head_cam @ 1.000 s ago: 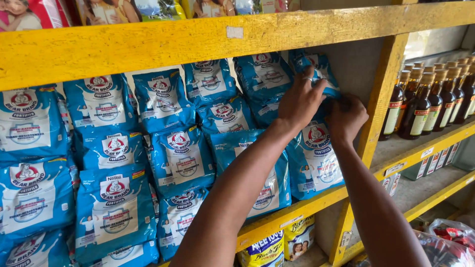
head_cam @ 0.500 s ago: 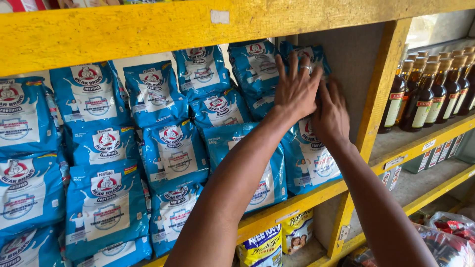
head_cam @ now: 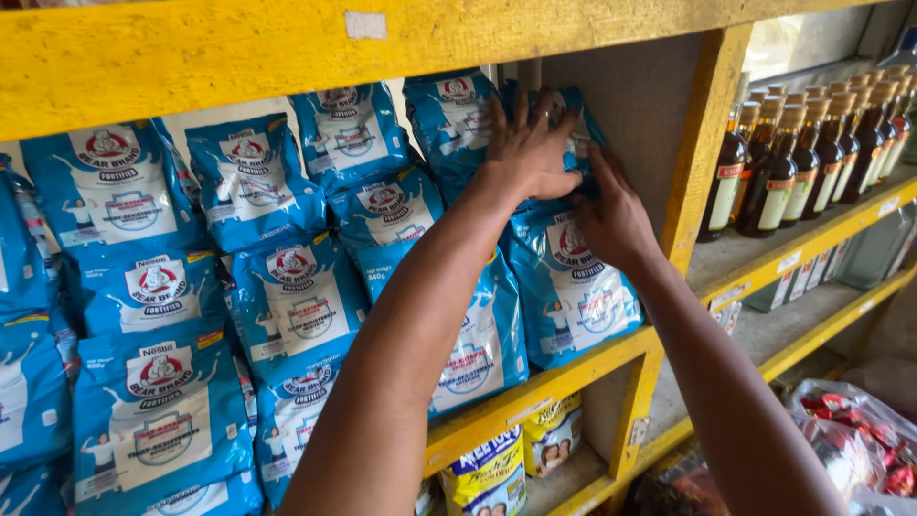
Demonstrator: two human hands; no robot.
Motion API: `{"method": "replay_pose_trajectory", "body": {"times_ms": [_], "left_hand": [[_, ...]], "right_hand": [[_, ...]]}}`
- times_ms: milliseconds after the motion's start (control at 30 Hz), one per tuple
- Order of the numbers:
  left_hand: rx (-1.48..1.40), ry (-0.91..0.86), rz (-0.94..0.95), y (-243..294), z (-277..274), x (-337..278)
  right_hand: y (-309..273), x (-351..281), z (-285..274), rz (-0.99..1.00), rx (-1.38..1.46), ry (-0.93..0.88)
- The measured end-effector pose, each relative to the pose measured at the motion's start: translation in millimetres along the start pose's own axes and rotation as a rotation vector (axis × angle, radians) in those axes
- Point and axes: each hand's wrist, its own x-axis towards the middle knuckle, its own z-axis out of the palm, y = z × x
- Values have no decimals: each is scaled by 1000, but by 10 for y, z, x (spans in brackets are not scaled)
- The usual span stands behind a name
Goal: Restocking and organizing pouches of milk powder on a grocery store shelf.
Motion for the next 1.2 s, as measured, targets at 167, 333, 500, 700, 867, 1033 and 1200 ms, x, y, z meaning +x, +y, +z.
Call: {"method": "replay_pose_trajectory", "body": {"times_ms": [167,333,500,700,867,1033,1200], "left_hand": [[184,100,131,173,156,-41],[76,275,113,484,194,-228],[-316,518,67,1078,271,-1172],[-832,647,233,1764,1037,-2871],[-1035,254,192,2124,2406,-4057],[-893,-399,-147,2329,3963,-5102],[-583,-659,-177,2463,4383,-5472]], "right_hand": [[-64,-218,-200,108,61,1],[-141,-537,-459,-62,34,38],[-365,-1312,-778,130,443,-28],[-350,-3142,-1019,410,593,-100],[-193,-4904,-816,835,540,-185],[-204,-6628,-456,1495,314,-334],[-377,-8115,27,1590,322,-409]]}}
